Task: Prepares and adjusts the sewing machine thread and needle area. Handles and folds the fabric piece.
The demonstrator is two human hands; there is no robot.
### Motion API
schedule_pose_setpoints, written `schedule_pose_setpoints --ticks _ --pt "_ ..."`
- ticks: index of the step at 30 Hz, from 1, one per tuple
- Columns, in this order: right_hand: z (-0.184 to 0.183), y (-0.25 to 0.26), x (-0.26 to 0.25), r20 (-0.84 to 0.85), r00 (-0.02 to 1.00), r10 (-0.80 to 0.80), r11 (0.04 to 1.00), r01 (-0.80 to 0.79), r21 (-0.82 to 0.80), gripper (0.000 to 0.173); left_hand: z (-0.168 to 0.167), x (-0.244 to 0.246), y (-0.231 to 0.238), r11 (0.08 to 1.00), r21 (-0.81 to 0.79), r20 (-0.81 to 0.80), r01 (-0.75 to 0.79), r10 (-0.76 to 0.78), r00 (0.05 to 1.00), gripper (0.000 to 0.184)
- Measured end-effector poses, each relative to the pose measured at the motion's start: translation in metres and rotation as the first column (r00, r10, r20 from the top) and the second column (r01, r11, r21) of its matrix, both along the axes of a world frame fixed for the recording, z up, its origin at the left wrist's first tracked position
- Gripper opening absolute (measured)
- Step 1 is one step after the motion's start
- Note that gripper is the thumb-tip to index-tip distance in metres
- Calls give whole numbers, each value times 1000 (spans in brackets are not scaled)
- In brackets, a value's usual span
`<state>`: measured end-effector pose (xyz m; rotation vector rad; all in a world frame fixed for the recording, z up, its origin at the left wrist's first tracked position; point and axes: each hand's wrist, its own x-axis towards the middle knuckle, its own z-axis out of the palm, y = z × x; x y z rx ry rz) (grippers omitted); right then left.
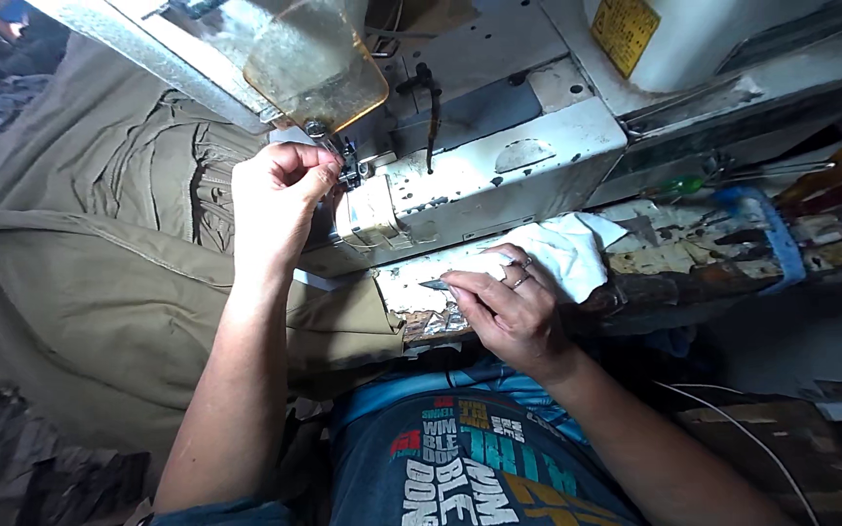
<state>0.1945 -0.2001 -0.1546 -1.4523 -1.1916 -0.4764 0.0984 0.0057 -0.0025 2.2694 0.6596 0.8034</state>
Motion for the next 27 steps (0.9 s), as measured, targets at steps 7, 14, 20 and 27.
schedule_pose_setpoints --ticks 7,14,20,27 --pt "2 1 3 -29 999 14 1000 -15 -12 13 1 -1 0 991 47 23 -125 124 992 16" --pt "-1 2 3 9 999 -41 997 42 -64 16 32 -20 17 435 -857 486 277 502 715 17" --pt "-3 2 1 79 992 -99 995 101 -21 15 0 -27 48 611 -779 480 138 441 758 29" --pt "28 -17 -42 121 993 -1 992 16 -122 13 -16 -142 -13 986 -8 362 167 -153 920 17"
